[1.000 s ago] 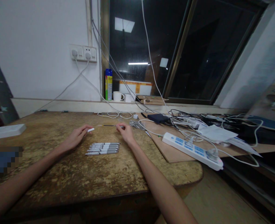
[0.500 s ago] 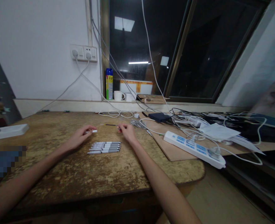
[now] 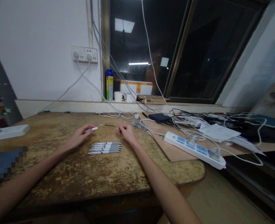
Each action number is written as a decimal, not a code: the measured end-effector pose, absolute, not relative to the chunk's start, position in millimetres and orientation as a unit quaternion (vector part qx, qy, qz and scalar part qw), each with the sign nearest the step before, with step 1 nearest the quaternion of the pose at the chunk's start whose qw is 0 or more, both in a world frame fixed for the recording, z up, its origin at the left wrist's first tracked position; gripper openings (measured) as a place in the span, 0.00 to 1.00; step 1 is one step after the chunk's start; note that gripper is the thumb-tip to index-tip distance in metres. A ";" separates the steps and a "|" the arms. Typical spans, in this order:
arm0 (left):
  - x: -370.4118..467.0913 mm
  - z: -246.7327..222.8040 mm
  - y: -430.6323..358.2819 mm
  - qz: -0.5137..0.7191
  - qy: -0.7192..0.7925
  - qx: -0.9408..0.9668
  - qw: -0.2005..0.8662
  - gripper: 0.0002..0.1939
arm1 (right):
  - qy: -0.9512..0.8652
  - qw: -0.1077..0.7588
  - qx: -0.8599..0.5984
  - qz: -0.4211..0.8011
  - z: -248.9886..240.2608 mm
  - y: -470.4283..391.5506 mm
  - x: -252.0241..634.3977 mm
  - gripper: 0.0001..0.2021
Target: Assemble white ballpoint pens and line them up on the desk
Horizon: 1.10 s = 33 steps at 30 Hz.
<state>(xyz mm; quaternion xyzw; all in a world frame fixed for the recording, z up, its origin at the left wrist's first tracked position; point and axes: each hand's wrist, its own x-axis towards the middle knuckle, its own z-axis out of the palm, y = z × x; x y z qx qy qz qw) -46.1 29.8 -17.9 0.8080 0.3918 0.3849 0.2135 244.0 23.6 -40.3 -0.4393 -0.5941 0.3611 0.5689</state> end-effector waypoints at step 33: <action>-36.1 -2.4 9.9 0.360 0.357 0.823 0.258 0.21 | -0.693 0.544 -0.391 0.265 -36.6 12.7 225.3 0.13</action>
